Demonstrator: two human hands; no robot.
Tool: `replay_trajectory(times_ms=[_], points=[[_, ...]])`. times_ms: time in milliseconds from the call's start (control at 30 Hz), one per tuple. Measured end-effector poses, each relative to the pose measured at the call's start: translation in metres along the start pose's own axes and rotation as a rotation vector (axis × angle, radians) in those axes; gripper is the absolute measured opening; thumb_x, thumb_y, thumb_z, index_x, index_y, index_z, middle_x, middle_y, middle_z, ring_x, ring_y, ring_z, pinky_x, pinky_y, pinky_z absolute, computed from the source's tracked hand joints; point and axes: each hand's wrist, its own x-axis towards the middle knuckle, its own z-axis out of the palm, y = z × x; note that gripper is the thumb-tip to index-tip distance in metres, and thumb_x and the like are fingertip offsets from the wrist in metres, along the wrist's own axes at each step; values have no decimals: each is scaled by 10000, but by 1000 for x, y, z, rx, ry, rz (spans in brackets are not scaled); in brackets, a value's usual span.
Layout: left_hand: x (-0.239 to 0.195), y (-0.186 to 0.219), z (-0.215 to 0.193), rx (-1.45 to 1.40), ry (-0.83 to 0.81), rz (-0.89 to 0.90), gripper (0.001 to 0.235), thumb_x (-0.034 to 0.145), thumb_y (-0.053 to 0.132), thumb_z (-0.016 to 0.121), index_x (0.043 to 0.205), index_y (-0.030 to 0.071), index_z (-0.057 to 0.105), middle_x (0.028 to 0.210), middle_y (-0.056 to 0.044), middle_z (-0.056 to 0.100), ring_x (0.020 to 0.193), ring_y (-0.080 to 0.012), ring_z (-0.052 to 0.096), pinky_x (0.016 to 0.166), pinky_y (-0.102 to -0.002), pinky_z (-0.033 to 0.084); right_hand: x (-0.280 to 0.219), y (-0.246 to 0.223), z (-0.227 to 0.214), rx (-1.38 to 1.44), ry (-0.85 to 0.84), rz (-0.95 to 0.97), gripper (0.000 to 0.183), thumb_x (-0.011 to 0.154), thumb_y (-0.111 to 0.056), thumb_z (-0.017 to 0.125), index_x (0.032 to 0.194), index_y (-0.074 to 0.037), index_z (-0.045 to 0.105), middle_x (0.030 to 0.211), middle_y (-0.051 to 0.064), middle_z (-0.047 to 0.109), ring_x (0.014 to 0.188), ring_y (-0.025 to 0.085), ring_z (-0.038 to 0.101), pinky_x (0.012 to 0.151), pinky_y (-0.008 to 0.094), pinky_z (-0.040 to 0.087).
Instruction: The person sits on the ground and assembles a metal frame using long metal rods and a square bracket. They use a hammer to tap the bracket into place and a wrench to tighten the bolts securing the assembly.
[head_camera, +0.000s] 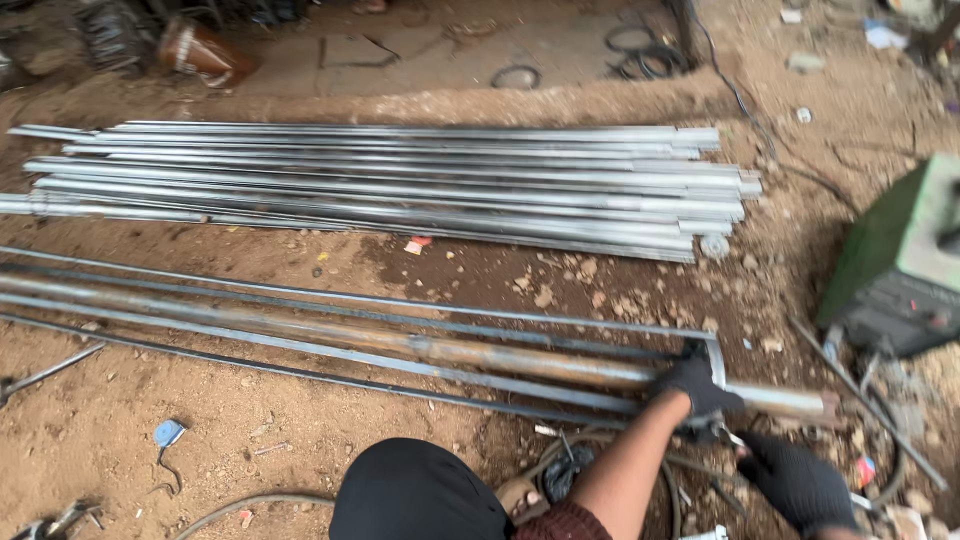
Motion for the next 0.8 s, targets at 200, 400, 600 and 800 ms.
replay_trajectory(times_ms=[200, 400, 600, 800], points=[[-9, -16, 12, -124, 140, 170, 1400, 486, 494, 940, 1596, -15, 254, 1541, -293, 442, 1375, -393, 508, 1100, -395, 454, -35, -25, 0, 80, -25, 103, 416, 976, -512, 529, 1312, -340, 701, 1133, 111, 764, 1043, 361, 722, 937, 483, 568], [-50, 21, -25, -181, -117, -153, 564, 644, 392, 780, 1090, 47, 773, 1042, -175, 815, 896, -269, 800, 815, -397, 633, -42, -47, 12, 468, -19, 172, 424, 1038, -471, 481, 1023, -199, 806, 907, 27, 870, 776, 206, 804, 863, 404, 588], [-46, 38, -46, -87, -81, -21, 550, 646, 421, 811, 1071, 73, 781, 999, -133, 785, 837, -240, 752, 784, -352, 583, -37, -86, 29, 911, 132, 440, 410, 1063, -364, 460, 1382, -175, 635, 822, 161, 765, 619, 240, 633, 633, 425, 549], [-45, 29, -40, -27, -75, -79, 568, 678, 479, 820, 970, -6, 774, 946, -209, 799, 782, -272, 767, 684, -382, 607, -48, -83, 35, 990, 116, 254, 448, 1042, -373, 468, 1258, -64, 710, 910, 130, 801, 732, 174, 698, 723, 349, 558]])
